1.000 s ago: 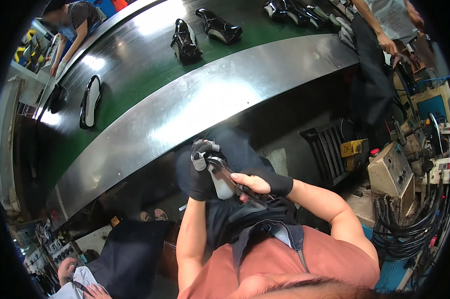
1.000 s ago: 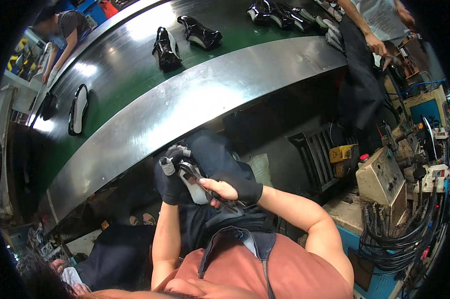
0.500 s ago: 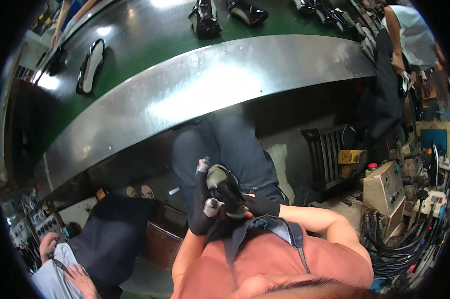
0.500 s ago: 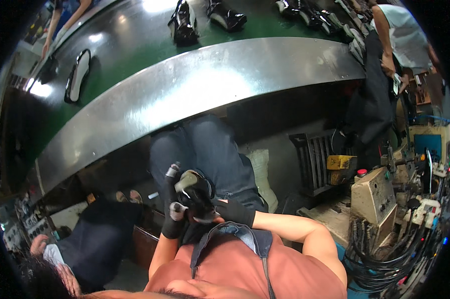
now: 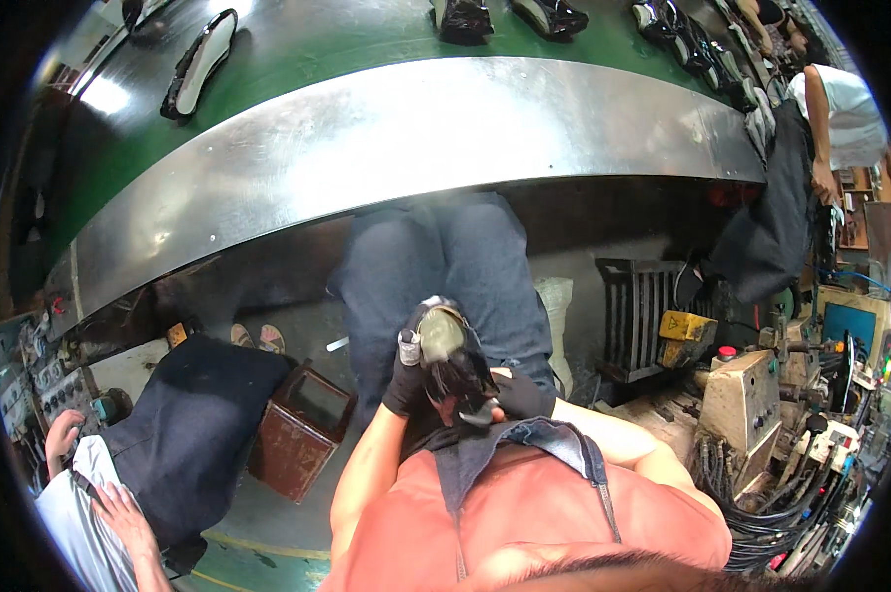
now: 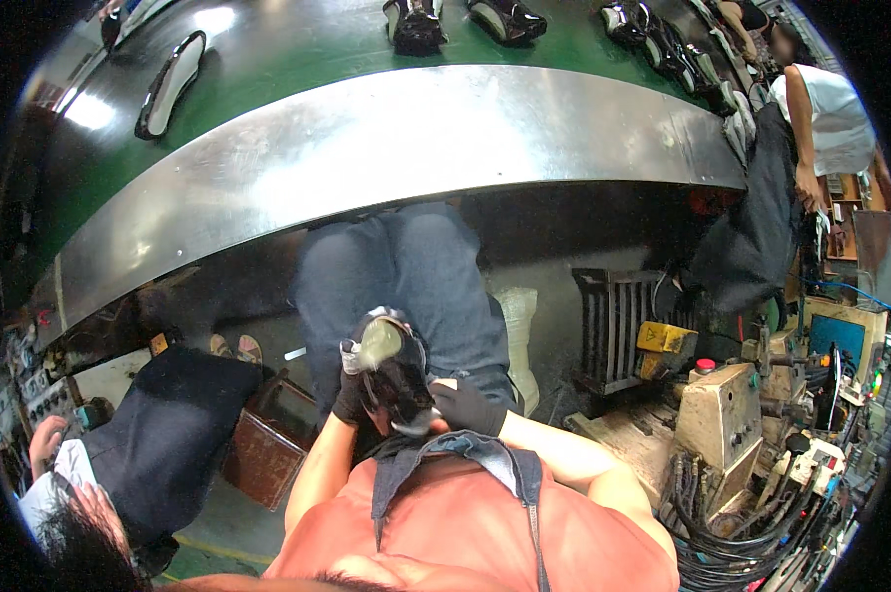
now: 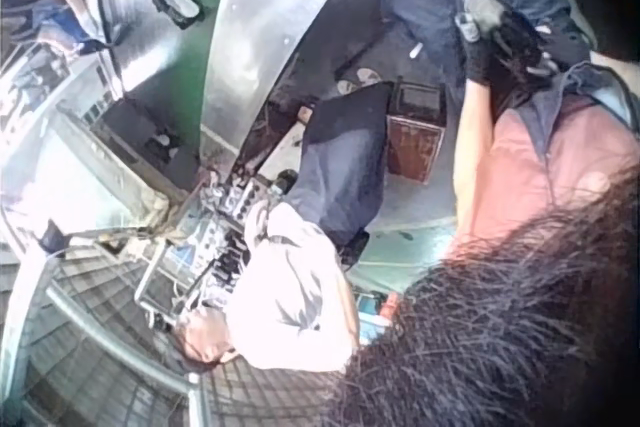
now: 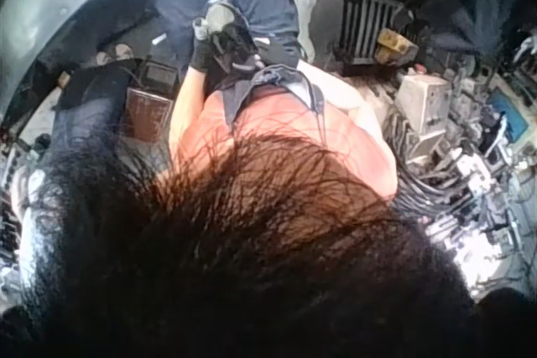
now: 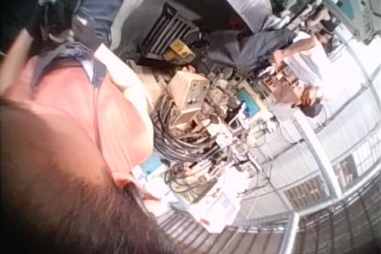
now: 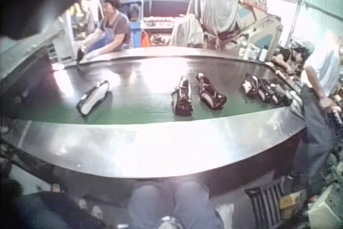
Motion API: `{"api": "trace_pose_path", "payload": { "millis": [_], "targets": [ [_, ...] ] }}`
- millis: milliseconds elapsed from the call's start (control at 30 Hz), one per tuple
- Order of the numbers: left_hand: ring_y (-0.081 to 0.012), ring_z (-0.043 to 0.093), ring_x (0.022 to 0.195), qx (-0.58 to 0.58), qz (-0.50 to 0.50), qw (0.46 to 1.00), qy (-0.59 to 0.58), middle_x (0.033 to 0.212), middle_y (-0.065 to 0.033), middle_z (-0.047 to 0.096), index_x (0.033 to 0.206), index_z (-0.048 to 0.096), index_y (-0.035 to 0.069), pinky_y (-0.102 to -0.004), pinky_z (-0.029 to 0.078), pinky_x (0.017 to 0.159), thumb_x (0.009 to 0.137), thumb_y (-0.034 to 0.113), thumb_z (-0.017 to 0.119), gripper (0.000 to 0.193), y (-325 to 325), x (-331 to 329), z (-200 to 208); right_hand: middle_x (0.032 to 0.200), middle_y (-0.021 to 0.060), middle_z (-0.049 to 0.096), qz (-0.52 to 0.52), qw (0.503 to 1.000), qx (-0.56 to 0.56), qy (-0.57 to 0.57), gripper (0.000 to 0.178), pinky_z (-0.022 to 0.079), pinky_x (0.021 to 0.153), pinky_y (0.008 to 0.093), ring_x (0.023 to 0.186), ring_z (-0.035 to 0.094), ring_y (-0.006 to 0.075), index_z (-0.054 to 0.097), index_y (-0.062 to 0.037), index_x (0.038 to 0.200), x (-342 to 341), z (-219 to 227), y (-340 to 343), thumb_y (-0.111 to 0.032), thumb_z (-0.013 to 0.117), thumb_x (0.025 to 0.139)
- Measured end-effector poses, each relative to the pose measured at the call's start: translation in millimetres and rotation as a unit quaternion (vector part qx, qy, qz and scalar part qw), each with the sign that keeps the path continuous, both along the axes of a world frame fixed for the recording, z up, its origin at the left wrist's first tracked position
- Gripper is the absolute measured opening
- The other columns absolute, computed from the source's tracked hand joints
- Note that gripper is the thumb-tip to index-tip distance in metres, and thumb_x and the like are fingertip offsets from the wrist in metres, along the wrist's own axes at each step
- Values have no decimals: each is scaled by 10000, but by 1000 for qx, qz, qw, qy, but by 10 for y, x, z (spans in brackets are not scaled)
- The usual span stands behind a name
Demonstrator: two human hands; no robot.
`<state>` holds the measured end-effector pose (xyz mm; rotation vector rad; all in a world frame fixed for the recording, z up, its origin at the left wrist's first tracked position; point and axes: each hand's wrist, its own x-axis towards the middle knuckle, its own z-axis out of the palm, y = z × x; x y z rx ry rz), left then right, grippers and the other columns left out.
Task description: The person uses a metal scraper tool to trim and smooth the white soles of black shoes on a factory assembly line. They repeatedly pick up shoes from a conveyor belt, hold them against their lap, and scrape the sole surface before placing them back on the belt.
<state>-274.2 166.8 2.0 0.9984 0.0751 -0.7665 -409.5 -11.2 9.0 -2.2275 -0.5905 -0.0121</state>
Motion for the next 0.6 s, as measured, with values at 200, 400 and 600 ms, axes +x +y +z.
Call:
{"api": "trace_pose_path", "payload": {
  "millis": [200, 400, 600],
  "targets": [
    [-227, 555, 1144, -5, -131, 989, 64, 1301, -127, 543, 1374, 435, 59, -391, 456, 988, 993, 588, 288, 669, 83, 569, 315, 692, 61, 587, -219, 864, 247, 381, 387, 444, 538, 298, 594, 570, 158, 614, -68, 872, 895, 1451, -9, -406, 471, 993],
    [-268, 664, 915, 492, -72, 793, -352, 1088, -224, 653, 1390, 412, 35, -341, 514, 779, 917, 211, 603, 540, -330, 396, 416, 649, -12, 532, -250, 782, 295, 488, 491, 439, 488, 235, 519, 514, 76, 593, -68, 849, 1129, 749, -437, -496, 410, 1006],
    [-295, 495, 1273, 297, 12, 908, -295, 1378, -212, 503, 1412, 373, -55, -350, 389, 1042, 852, 166, 703, 687, -225, 87, 230, 762, 80, 644, -96, 900, 161, 393, 543, 478, 661, 343, 645, 589, 189, 617, 22, 913, 1228, 764, -857, -486, 441, 994]
  ]
}}
